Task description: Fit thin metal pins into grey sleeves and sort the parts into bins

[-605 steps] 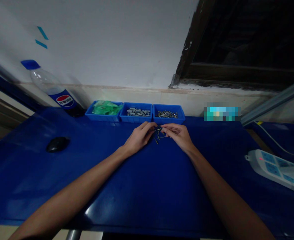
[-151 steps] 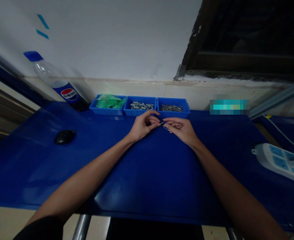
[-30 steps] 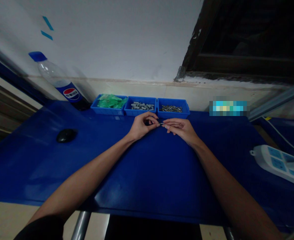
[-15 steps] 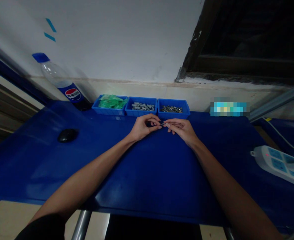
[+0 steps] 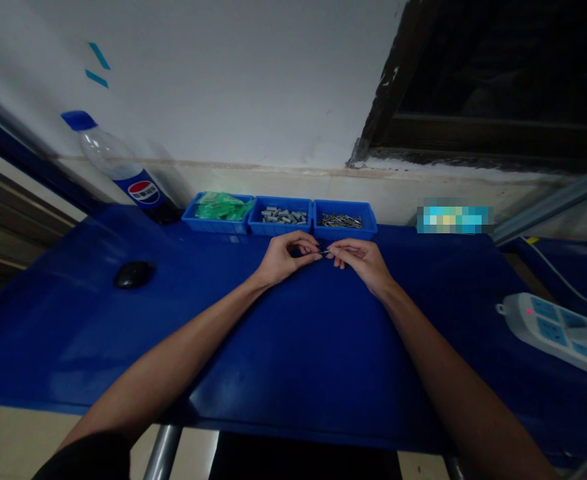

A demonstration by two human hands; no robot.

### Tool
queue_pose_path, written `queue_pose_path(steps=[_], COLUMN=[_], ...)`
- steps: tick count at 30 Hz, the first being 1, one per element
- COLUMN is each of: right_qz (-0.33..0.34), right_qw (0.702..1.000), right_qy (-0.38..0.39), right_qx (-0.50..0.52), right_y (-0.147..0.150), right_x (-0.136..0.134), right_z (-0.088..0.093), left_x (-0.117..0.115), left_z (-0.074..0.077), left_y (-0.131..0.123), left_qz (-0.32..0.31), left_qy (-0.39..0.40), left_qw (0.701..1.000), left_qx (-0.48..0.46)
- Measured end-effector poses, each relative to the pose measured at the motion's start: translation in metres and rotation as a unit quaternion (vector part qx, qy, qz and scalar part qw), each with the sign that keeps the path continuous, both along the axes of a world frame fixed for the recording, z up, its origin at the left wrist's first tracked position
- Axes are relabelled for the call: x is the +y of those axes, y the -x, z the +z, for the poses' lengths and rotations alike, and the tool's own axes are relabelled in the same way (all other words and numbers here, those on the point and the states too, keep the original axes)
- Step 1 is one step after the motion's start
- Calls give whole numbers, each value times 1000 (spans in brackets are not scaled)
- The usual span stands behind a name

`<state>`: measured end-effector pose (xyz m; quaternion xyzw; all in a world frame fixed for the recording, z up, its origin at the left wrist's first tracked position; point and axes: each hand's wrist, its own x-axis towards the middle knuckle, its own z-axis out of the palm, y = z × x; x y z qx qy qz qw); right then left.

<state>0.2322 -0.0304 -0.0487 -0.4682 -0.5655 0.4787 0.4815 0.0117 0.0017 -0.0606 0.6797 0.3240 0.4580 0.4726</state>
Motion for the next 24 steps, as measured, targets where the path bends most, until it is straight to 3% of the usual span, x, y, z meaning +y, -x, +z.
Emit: queue_pose_path(steps=[6, 11, 16, 24], right_qz=[-79, -123, -129, -96], right_qw=[994, 987, 990, 990], right_qy=[-49, -36, -29, -36], right_qx=[65, 99, 47, -101], right_y=[-7, -11, -12, -3], right_x=[2, 4, 4, -2], right_z=[2, 1, 0, -2], left_x=[3, 4, 0, 0], left_z=[1, 1, 2, -4], left_y=[2, 4, 5, 2], left_qz=[47, 72, 91, 81], left_qy=[2, -2, -24, -6], left_qw=[999, 996, 991, 993], left_qx=[7, 50, 93, 81])
